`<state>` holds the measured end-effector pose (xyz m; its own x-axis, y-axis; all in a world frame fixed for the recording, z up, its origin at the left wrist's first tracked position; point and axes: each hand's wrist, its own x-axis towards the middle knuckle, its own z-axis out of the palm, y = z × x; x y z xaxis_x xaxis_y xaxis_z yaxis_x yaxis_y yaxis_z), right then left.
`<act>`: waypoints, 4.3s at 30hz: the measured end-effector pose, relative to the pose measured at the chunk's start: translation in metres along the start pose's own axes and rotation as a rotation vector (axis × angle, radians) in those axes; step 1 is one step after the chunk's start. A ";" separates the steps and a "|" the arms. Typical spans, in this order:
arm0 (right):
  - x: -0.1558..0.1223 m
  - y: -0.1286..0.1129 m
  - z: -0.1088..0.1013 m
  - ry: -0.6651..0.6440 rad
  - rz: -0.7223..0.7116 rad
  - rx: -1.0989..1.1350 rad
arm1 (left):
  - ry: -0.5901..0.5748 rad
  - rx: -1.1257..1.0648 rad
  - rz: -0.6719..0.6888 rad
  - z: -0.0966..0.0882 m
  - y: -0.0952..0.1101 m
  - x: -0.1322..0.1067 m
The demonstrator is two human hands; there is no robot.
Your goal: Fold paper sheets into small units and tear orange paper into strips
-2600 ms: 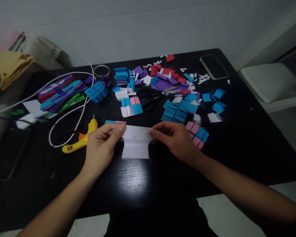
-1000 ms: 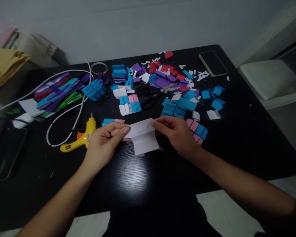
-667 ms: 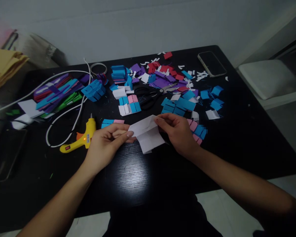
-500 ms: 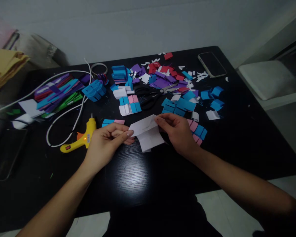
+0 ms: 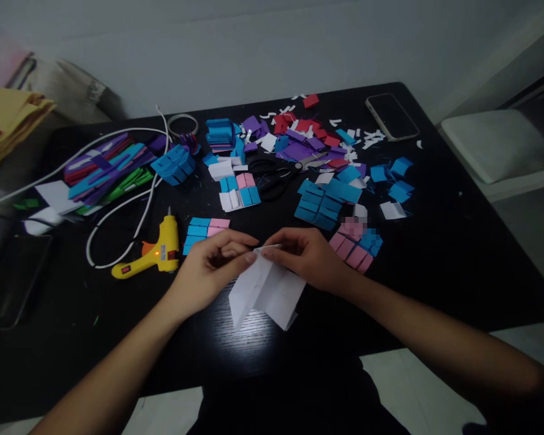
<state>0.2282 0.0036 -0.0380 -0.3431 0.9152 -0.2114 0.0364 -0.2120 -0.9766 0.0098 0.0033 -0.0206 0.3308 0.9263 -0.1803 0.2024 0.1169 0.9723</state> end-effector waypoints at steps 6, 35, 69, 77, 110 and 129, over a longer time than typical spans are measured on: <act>-0.002 0.002 0.000 -0.033 0.039 0.110 | 0.037 -0.037 -0.020 0.009 -0.006 -0.002; -0.002 -0.001 -0.003 -0.149 0.168 0.161 | 0.001 0.052 0.079 0.007 -0.007 -0.005; -0.001 0.002 -0.004 0.113 0.079 0.240 | 0.063 -0.112 -0.074 0.004 -0.003 -0.001; -0.007 -0.003 0.001 -0.182 0.175 0.187 | 0.068 -0.131 -0.108 0.002 -0.005 0.002; -0.007 0.001 0.002 -0.040 0.134 0.108 | -0.081 0.146 -0.010 0.003 -0.007 -0.004; 0.000 -0.005 -0.006 0.002 0.190 0.330 | 0.003 0.049 0.017 0.000 -0.002 -0.001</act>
<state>0.2332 0.0069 -0.0333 -0.3572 0.8495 -0.3882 -0.2055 -0.4769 -0.8546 0.0090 0.0024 -0.0221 0.3319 0.9291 -0.1633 0.2414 0.0837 0.9668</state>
